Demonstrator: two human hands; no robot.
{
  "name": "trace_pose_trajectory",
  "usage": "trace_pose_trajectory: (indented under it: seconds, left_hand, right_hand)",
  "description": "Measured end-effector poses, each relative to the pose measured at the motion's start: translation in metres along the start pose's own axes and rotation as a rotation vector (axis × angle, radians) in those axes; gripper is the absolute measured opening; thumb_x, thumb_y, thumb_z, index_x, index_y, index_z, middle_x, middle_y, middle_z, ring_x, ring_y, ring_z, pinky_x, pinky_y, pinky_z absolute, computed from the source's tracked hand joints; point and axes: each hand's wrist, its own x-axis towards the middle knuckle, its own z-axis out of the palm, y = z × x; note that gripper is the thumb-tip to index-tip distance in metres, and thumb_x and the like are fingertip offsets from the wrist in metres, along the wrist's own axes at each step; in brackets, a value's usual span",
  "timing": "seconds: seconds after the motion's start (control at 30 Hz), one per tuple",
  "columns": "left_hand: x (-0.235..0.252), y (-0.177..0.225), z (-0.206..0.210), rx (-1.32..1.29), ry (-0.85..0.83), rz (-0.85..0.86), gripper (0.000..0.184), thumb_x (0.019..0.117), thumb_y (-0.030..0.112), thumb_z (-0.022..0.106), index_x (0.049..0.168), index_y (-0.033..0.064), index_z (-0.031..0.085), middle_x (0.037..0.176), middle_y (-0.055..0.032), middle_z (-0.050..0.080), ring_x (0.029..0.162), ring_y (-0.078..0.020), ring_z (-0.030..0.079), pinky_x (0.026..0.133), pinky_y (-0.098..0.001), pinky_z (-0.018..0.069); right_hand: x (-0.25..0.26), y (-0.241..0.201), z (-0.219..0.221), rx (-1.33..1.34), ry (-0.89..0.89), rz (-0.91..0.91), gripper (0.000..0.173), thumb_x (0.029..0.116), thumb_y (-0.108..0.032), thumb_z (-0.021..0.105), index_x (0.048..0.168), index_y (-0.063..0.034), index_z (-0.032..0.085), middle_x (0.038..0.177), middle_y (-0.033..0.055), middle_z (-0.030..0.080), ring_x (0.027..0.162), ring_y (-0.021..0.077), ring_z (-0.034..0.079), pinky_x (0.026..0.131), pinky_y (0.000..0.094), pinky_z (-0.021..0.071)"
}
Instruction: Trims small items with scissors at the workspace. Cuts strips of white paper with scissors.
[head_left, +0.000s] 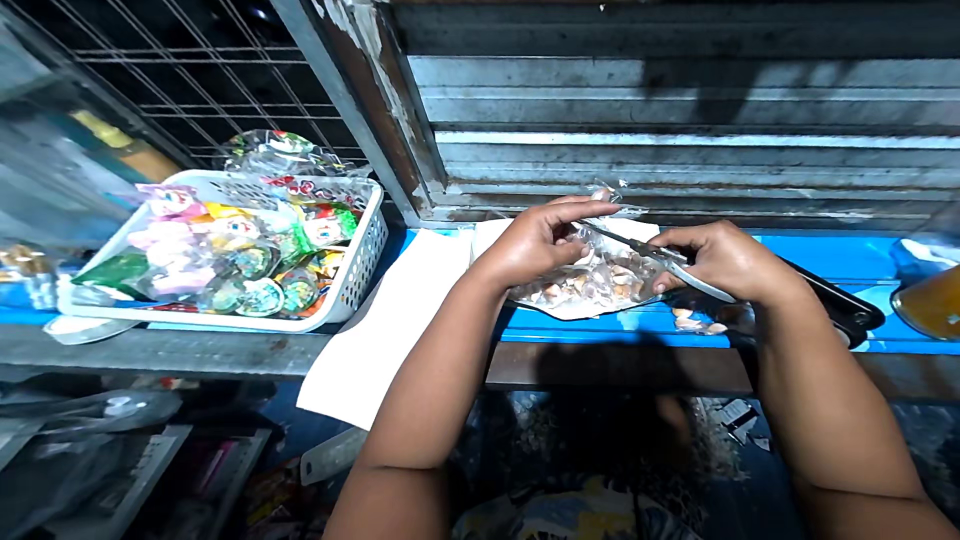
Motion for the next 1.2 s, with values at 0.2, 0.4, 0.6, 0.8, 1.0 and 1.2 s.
trace_pose_trajectory:
  seconds: [0.2,0.4,0.6,0.8,1.0,1.2]
  left_hand:
    - [-0.0019,0.0034,-0.0045,-0.016,0.005,0.008,0.054,0.0884,-0.010,0.065,0.139,0.0076,0.062,0.143,-0.0058,0.057,0.091,-0.0002,0.063,0.078,-0.0161,0.0530]
    - [-0.0021,0.0031,-0.0054,0.015,0.010,0.011,0.054,0.0889,-0.009,0.065,0.140,0.0076,0.061,0.144,-0.0064,0.056,0.088,0.0005,0.061,0.075,-0.0153,0.0511]
    - [-0.0017,0.0013,-0.0051,0.022,0.000,0.013,0.055,0.0894,-0.009,0.065,0.142,0.0083,0.060,0.145,-0.0067,0.056,0.082,0.0016,0.058,0.071,-0.0147,0.0497]
    - [-0.0017,0.0016,-0.0055,0.030,-0.003,0.009,0.057,0.0887,-0.009,0.065,0.143,0.0090,0.060,0.144,-0.0060,0.057,0.079,0.0019,0.058,0.070,-0.0148,0.0495]
    - [-0.0013,0.0010,-0.0057,0.022,-0.010,0.012,0.058,0.0885,-0.010,0.065,0.144,0.0079,0.058,0.147,-0.0059,0.055,0.078,0.0030,0.057,0.068,-0.0142,0.0485]
    - [-0.0009,0.0026,-0.0057,0.006,-0.025,-0.011,0.061,0.0879,-0.011,0.065,0.145,0.0074,0.056,0.147,-0.0070,0.054,0.077,0.0021,0.057,0.069,-0.0146,0.0493]
  right_hand:
    - [-0.0004,-0.0018,-0.0002,0.145,-0.096,0.034,0.050,0.0727,-0.029,0.090,0.117,-0.0141,0.071,0.087,-0.0035,0.070,0.073,0.0032,0.064,0.067,0.0242,0.0546]
    - [-0.0001,-0.0009,-0.0002,0.127,-0.097,0.054,0.050,0.0725,-0.029,0.090,0.116,-0.0142,0.071,0.087,-0.0031,0.070,0.072,0.0037,0.064,0.066,0.0252,0.0544]
    - [0.0000,0.0006,-0.0004,0.084,-0.063,0.029,0.046,0.0731,-0.035,0.089,0.112,-0.0157,0.073,0.083,-0.0047,0.070,0.069,0.0029,0.063,0.063,0.0255,0.0537]
    - [-0.0002,0.0022,0.0004,0.068,-0.037,0.006,0.042,0.0744,-0.036,0.089,0.108,-0.0155,0.075,0.078,-0.0052,0.069,0.064,0.0024,0.062,0.060,0.0252,0.0529]
    - [-0.0002,0.0017,0.0006,0.050,-0.019,-0.007,0.039,0.0735,-0.036,0.089,0.104,-0.0153,0.076,0.074,-0.0059,0.067,0.061,0.0012,0.058,0.058,0.0238,0.0498]
    - [-0.0023,-0.0018,0.0006,0.037,-0.007,-0.010,0.036,0.0725,-0.034,0.090,0.100,-0.0148,0.077,0.070,-0.0064,0.065,0.058,0.0004,0.057,0.055,0.0230,0.0485]
